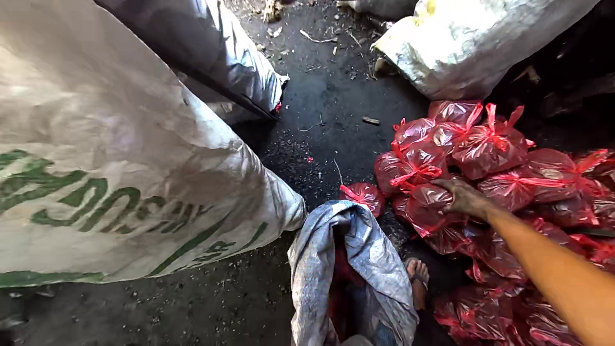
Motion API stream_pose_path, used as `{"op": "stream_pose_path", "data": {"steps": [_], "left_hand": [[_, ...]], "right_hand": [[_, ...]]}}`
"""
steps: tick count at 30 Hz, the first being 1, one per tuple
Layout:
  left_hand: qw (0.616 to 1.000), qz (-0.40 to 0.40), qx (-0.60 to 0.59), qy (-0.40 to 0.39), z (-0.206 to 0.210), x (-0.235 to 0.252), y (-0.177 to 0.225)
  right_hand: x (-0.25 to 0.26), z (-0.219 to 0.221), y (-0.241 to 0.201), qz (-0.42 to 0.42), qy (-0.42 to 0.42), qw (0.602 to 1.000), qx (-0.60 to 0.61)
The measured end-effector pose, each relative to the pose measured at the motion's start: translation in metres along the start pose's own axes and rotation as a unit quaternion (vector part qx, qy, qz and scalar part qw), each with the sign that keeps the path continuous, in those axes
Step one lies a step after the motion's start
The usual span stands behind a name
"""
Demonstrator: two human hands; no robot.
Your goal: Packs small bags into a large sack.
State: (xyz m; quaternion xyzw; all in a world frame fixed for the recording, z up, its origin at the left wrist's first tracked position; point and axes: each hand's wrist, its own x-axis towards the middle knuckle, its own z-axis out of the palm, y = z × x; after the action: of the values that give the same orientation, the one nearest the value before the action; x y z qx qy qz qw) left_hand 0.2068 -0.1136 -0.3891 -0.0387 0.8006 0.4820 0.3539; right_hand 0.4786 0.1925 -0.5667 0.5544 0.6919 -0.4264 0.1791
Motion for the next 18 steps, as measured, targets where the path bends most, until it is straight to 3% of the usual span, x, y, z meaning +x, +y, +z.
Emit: {"op": "stream_pose_path", "data": {"steps": [6, 12, 15, 18], "left_hand": [[0.999, 0.038, -0.005, 0.010, 0.002, 0.008, 0.005], [0.999, 0.023, -0.010, 0.028, -0.004, 0.005, 0.008], [0.999, 0.027, -0.016, 0.012, -0.005, 0.003, 0.007], [0.999, 0.030, -0.022, -0.014, -0.002, 0.000, 0.008]], "right_hand": [[-0.029, 0.017, 0.014, -0.035, 0.093, 0.982, 0.162], [-0.096, 0.041, 0.018, 0.012, 0.170, 0.949, 0.266], [-0.141, 0.050, -0.005, -0.047, 0.212, 0.924, 0.315], [-0.174, 0.068, -0.064, -0.182, 0.206, 0.890, 0.363]]}}
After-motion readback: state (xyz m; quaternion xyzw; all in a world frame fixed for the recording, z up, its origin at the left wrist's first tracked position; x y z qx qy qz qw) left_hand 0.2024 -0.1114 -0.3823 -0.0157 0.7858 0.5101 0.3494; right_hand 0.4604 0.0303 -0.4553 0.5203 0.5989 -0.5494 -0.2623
